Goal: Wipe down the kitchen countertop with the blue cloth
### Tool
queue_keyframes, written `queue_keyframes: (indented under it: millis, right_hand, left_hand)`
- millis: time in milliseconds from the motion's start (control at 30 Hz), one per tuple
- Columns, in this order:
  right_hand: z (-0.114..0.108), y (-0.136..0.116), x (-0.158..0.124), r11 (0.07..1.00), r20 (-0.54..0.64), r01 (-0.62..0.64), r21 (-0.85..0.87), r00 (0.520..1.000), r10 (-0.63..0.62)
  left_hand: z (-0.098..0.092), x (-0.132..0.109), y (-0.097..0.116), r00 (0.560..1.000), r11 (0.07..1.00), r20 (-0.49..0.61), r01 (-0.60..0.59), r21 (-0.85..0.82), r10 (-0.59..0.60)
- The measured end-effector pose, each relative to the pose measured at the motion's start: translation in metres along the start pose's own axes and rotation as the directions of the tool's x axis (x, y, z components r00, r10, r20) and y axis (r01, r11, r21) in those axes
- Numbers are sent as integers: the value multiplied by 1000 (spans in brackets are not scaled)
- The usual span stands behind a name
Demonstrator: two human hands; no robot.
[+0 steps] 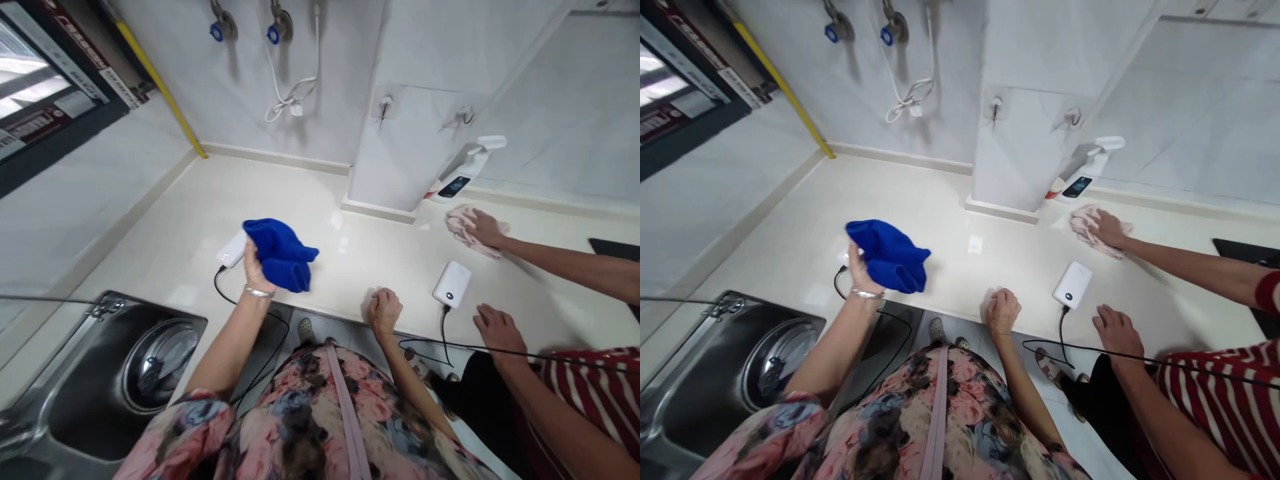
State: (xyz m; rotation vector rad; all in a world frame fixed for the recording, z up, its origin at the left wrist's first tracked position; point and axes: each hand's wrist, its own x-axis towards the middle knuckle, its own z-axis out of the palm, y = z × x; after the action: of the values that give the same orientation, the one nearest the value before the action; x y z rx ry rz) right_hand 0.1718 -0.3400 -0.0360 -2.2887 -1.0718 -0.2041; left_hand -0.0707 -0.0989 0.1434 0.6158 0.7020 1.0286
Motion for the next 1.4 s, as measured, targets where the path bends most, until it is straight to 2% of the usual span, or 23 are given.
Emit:
queue_keyframes:
  millis: [33, 100, 167, 200, 233, 267, 333, 367, 433, 500, 533, 600, 700, 800, 867, 933, 1000, 1067, 1133, 1200, 1267, 1333, 1400]
  right_hand:
    - [-1, -1, -1, 1000, -12, -3, 11, 1000, 4]
    - [-2, -2, -2, 999, -32, -7, 32, 999, 8]
    - [-2, -4, -2, 999, -44, -10, 49, 999, 12]
    - [-2, -5, -1, 998, -46, -12, 56, 999, 15]
    - [-2, -6, 0, 998, -47, -16, 61, 999, 19]
    - [-2, -7, 1, 998, -47, -23, 63, 999, 26]
    - [-2, -9, 3, 997, -48, -41, 64, 998, 44]
    - [-3, -10, 4, 997, -49, -49, 63, 997, 52]
    - [-4, -13, 5, 996, -47, -55, 67, 997, 58]
    - [-7, -18, 3, 994, -15, -25, 103, 1000, 26]
    - [-8, -22, 1, 991, 18, 9, 136, 1000, -12]
    - [-8, -32, -3, 974, 99, 93, 206, 988, -116]
    - [-4, -45, -9, 963, 177, 180, 202, 960, -217]
    - [2, -50, -8, 971, 197, 198, 135, 955, -222]
    - [4, -49, -2, 967, 202, 198, 161, 952, -229]
    - [3, -47, 10, 945, 204, 165, 282, 952, -227]
    - [0, -50, 27, 877, 235, 42, 478, 956, -174]
    - [-4, -58, 53, 777, 290, -98, 622, 950, -112]
    - [-9, -72, 87, 725, 305, -148, 673, 948, -89]
    - [-15, -90, 128, 721, 241, -111, 684, 967, -80]
    - [-28, -108, 168, 728, 151, -58, 683, 987, -63]
    - [-47, -124, 199, 742, 24, 40, 669, 997, -75]
    - [-65, -135, 212, 747, -122, 186, 638, 982, -141]
  left_hand:
    - [10, 4, -19, 999, 999, -21, 47, -4, -48]
    - [15, 12, -52, 971, 978, -130, 206, 39, -199]
    - [3, 17, -75, 890, 925, -315, 371, 82, -329]
    - [-6, 18, -83, 855, 906, -385, 413, 97, -348]
    - [-14, 18, -89, 842, 895, -414, 428, 125, -345]
    - [-21, 17, -93, 847, 883, -425, 429, 193, -319]
    - [-28, 11, -99, 904, 806, -373, 376, 458, -211]
    - [-28, 6, -103, 938, 700, -315, 322, 638, -144]
    - [-22, -7, -110, 991, 356, -123, 132, 925, -47]
    - [-14, -22, -119, 993, -9, 105, -106, 994, -57]
    - [-10, -29, -123, 978, -148, 190, -202, 968, -86]
    - [-6, -41, -128, 955, -309, 265, -295, 904, -134]
    - [-8, -49, -127, 951, -376, 251, -302, 876, -179]
    - [-17, -49, -121, 934, -365, 288, -349, 863, -213]
    - [-21, -43, -117, 938, -301, 284, -333, 894, -198]
    - [-22, -34, -111, 967, -148, 192, -217, 965, -167]
    - [-16, -21, -102, 989, 72, 59, -50, 996, -135]
    - [-2, -5, -91, 997, 271, 1, 21, 962, -79]
    - [20, 15, -75, 999, 426, 27, -38, 904, 32]
    - [46, 35, -57, 991, 615, 33, -106, 781, 129]
    - [74, 52, -37, 978, 735, 51, -185, 652, 202]
    - [95, 60, -17, 954, 749, 108, -288, 597, 281]
    - [103, 58, -3, 917, 685, 172, -385, 618, 360]
